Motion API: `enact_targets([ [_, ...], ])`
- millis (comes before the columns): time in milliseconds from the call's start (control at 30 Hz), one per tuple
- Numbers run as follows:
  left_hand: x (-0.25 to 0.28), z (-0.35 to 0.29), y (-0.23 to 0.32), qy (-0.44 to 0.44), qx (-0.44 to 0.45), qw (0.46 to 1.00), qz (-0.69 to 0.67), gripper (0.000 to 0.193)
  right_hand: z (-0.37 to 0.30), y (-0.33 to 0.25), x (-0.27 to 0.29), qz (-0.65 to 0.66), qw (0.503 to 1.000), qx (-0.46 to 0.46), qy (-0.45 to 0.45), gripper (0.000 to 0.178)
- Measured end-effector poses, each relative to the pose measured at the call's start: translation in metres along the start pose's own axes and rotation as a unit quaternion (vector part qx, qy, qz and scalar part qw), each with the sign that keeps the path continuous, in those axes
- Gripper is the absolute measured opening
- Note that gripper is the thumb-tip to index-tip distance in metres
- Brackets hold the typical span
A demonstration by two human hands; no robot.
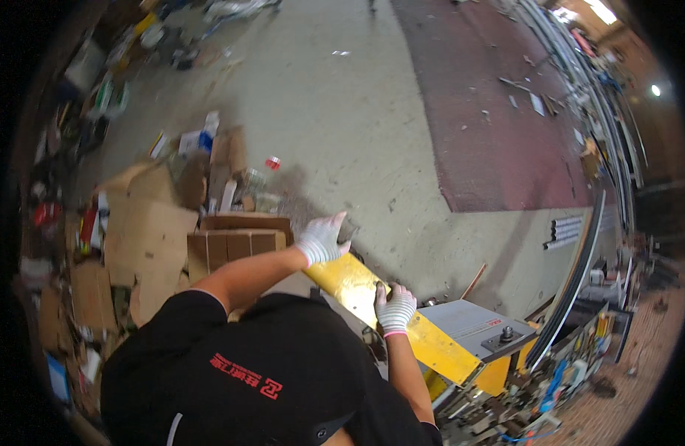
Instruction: The person places small metal components into a yellow jig on a workbench, then uses a hex key to tighten screws securing the parts. They repeat this process for several components, adjusting and fastening each one in sequence.
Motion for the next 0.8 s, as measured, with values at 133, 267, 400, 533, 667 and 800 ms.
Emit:
enact_targets([
  [133, 0.001, 0.002, -0.001, -0.044, 0.036, 0.998, -0.021, 0.080, 0.003, 0.000, -0.003, 0.013, 1.000, 0.009, 0.005, 0.045],
  [267, 0.005, 0.003, -0.001, -0.056, 0.046, 0.997, -0.033, 0.082, 0.002, 0.000, -0.003, 0.028, 0.999, 0.026, 0.006, 0.043],
  [400, 0.006, 0.002, -0.001, -0.014, 0.025, 0.999, -0.044, 0.082, 0.005, -0.004, 0.002, 0.040, 0.998, 0.043, 0.007, 0.040],
  [533, 0.005, 0.007, 0.000, -0.049, 0.033, 0.998, -0.038, 0.081, 0.016, -0.024, 0.007, 0.049, 0.998, 0.038, -0.012, 0.036],
  [667, 0.017, 0.033, -0.013, -0.093, 0.117, 0.985, -0.090, 0.083, 0.029, -0.069, 0.004, 0.088, 0.995, 0.007, 0.036, 0.034],
  [800, 0.031, 0.094, -0.063, -0.084, 0.099, 0.978, -0.166, 0.082, 0.050, -0.109, -0.010, 0.094, 0.992, -0.077, 0.038, 0.030],
])
Point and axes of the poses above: each hand's wrist, its own z-axis towards the middle knuckle, its own x-axis out of the back of the hand, y = z × x, the point moved 4 cm from there along z, towards the middle knuckle, and after that the axes turned 1 degree about -x, right-handed, at the moved point
